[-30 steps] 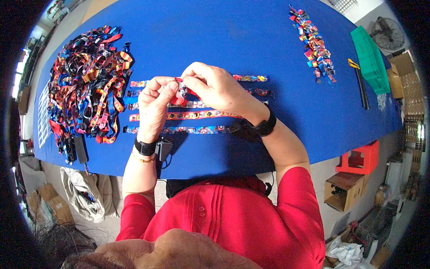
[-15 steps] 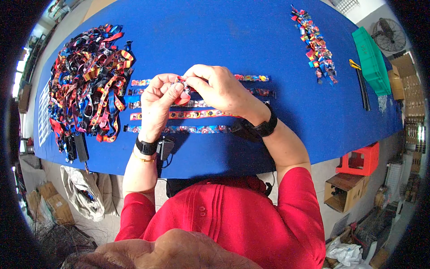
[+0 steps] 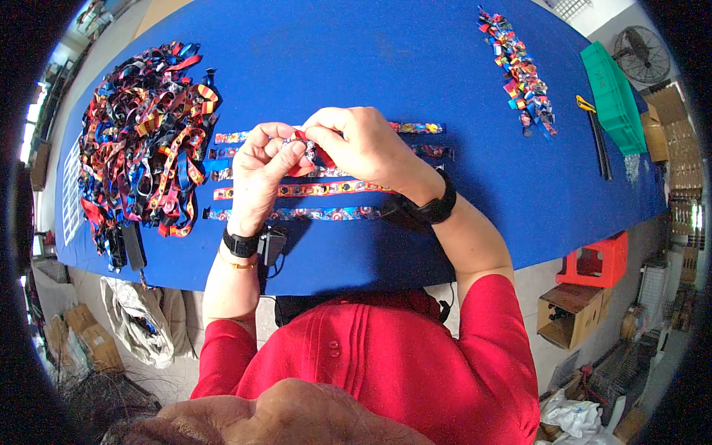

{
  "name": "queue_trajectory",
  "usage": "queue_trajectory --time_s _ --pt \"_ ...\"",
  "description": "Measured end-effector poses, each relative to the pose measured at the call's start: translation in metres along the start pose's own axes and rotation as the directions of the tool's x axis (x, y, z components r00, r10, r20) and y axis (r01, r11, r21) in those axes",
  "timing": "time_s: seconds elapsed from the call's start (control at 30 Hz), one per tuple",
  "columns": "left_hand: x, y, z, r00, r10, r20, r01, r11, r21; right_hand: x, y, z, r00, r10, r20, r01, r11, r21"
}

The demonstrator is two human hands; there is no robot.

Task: Sorting a pile of printed lanyards and attaching metal or plastic clips to them on a workbench.

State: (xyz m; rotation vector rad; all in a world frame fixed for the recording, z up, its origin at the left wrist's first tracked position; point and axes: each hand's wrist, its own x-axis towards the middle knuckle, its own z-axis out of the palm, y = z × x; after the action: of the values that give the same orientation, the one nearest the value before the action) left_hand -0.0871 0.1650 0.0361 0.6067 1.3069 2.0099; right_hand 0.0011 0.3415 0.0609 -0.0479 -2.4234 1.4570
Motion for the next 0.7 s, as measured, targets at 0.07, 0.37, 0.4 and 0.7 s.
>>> queue_trajectory --time_s 0.07,0.37,0.4,0.7 --pt "-0.0004 0.0005 0.0016 1.0 -0.008 -0.019 0.008 1.0 0.015 -0.001 -0.003 0.0003 0.999 0.037 0.012 -0.036 0.998 -0.043" --pt "0.0004 -0.0057 0.0008 0.998 0.045 -0.035 -0.044 0.999 0.021 -0.0012 -0.0051 -0.0009 0.998 0.019 0.063 -0.021 0.999 0.03" --pt "0.0004 -0.0057 0.0008 0.998 0.045 -0.035 -0.044 0.999 0.021 -0.0011 -0.0044 -0.0015 0.998 0.019 0.063 -0.021 0.999 0.03" --pt "0.0003 -0.0038 0.0004 0.997 0.053 -0.048 -0.052 0.998 0.03 0.0021 0.0031 -0.0037 0.988 0.098 0.118 -0.11 0.989 0.095"
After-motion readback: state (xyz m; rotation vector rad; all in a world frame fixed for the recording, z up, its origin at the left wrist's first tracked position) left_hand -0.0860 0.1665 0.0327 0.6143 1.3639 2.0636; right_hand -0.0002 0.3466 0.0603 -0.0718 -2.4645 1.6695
